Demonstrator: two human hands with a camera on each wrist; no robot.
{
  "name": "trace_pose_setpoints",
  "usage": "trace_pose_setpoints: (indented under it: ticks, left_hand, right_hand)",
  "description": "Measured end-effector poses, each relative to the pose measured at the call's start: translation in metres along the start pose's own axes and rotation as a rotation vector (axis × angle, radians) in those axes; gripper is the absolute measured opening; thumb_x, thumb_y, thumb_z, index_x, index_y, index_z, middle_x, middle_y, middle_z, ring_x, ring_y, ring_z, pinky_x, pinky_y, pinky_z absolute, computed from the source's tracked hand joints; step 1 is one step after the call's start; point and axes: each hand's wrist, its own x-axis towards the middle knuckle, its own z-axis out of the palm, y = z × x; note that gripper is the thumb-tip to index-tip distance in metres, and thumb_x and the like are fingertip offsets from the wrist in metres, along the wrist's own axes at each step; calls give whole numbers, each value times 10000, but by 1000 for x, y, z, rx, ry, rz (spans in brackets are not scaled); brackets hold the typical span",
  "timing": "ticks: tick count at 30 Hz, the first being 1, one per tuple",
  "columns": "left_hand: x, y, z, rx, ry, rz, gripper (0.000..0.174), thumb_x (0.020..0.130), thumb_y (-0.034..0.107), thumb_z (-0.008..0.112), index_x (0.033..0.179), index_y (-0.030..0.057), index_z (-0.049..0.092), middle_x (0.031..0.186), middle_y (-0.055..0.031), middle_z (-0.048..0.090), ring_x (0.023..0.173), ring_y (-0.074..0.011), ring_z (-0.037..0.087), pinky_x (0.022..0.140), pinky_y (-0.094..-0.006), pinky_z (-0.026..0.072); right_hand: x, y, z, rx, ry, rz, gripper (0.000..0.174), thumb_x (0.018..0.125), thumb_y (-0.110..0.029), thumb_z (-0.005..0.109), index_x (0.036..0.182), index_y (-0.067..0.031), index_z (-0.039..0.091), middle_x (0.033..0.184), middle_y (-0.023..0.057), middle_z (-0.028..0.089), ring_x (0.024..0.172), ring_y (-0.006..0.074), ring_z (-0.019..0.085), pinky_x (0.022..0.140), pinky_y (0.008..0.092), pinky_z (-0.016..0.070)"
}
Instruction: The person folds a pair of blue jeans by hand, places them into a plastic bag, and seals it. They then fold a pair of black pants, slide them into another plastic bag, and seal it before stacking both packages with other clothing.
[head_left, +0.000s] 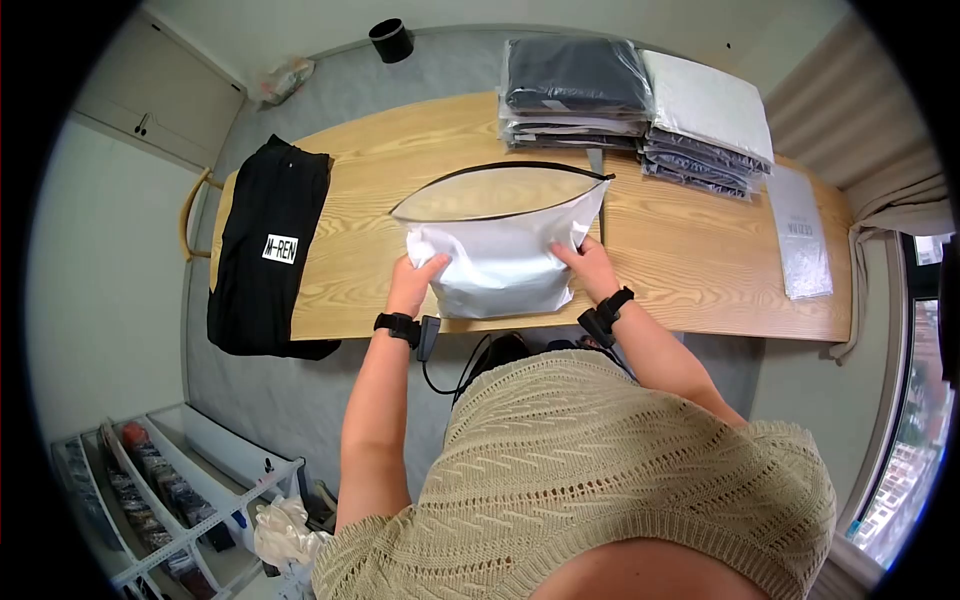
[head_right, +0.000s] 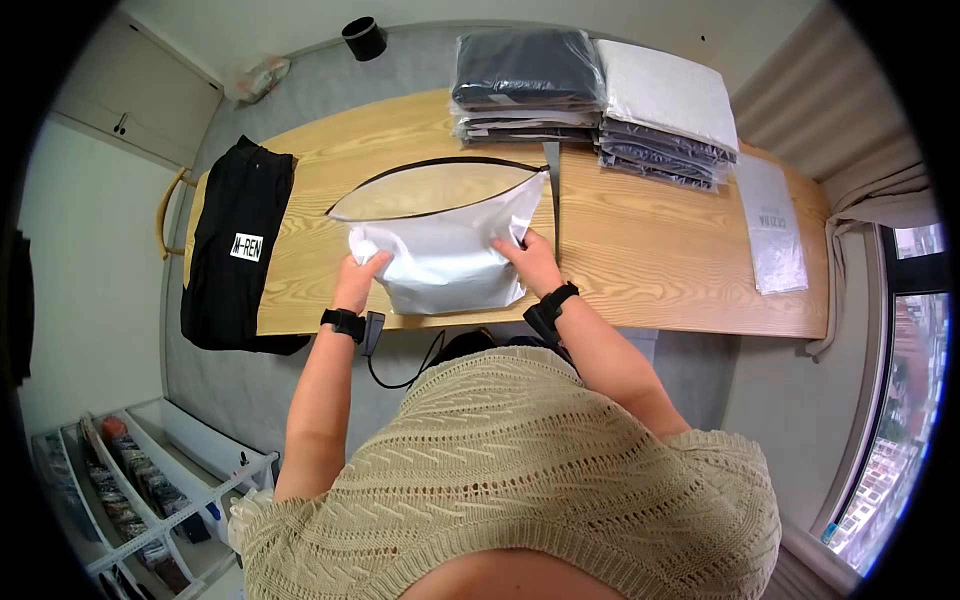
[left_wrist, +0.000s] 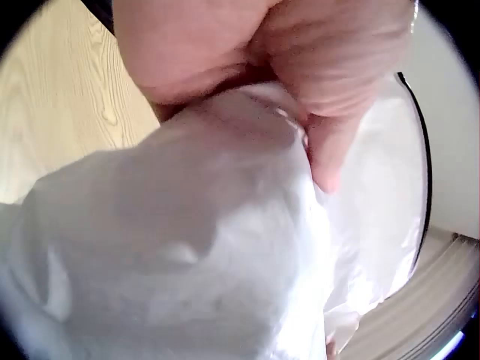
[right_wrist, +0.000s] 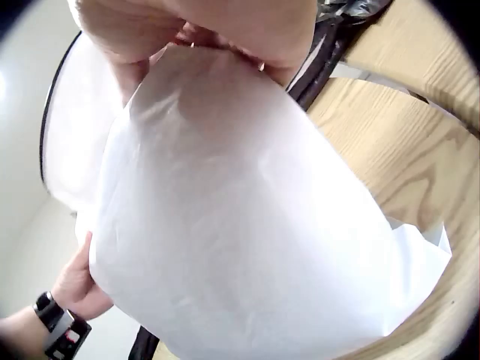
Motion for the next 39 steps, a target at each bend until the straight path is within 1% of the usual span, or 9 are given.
trace_pose_setpoints:
  ticks: [2,14,20,29,33,34,35,37,39]
  left_hand:
    - [3,0,5,-12,72,-14,256,846,214,669,976,-6,654,872,-12,639,765,-92,560,688,-242,440]
    - [-10,67,28,-212,328,221,306,944,276,551,762,31,573,651,79,436,578,-29,330,502,-222,272]
    - [-11,60,39,-173,355,126,306,938,263,556,872,-31,605,697,44,492,616,-46,383,550,-227,336]
    - [24,71,7,-164,43,290,244,926,244,570,871,9,601,764,38,514,675,-49,416,593,-231,362]
    - [10,36,-13,-16,-286,162,171,883,84,579,995,2,680,1047,-77,657,985,-137,583,880,-266,450]
    - [15,0,-11,-177,-326,-88,251,857,30,575,1092,23,664,1176,-114,618,1153,-176,530,1013,-306,384]
    - [5,-19,-3,-26,-364,6,252,864,12,540,1075,38,674,1156,-98,632,1141,-182,539,1013,-309,382]
    - [-1,-90,2,144,-418,79,268,856,5,514,1069,42,672,1110,-87,658,1086,-190,578,968,-299,414]
    - [-7,-113,9,263,-438,-78,267,848,4,509,1057,38,672,1080,-93,669,1044,-194,598,933,-295,433]
  right_hand:
    - [4,7,6,-96,68,7,236,890,-209,613,941,16,659,808,14,649,744,89,573,689,252,453]
    - [-14,-90,36,71,519,-360,402,957,-315,520,856,60,627,668,-28,532,621,62,423,561,251,387]
    - [-17,-76,20,-156,553,-122,404,957,-309,515,904,80,611,722,34,578,674,75,460,623,249,408]
    - [13,-88,-25,113,262,-376,375,960,-303,511,946,55,621,833,1,617,769,73,515,700,257,430]
    - [-5,-59,-57,-306,228,-123,335,963,-270,509,1097,16,620,984,48,629,909,124,554,817,264,430]
    - [2,-24,-71,-391,136,-442,353,952,-205,521,1240,-1,542,1138,83,597,1029,180,560,885,268,418]
    - [-4,-12,-74,-394,141,-426,353,952,-205,521,1240,-1,542,1138,83,597,1029,180,560,885,268,418]
    - [-25,6,-78,-647,83,287,416,924,-58,494,1337,-33,446,1246,102,548,1155,207,511,933,266,398]
    - [-32,106,-111,-272,92,221,566,854,68,469,1393,-74,371,1337,139,485,1238,207,455,969,257,379]
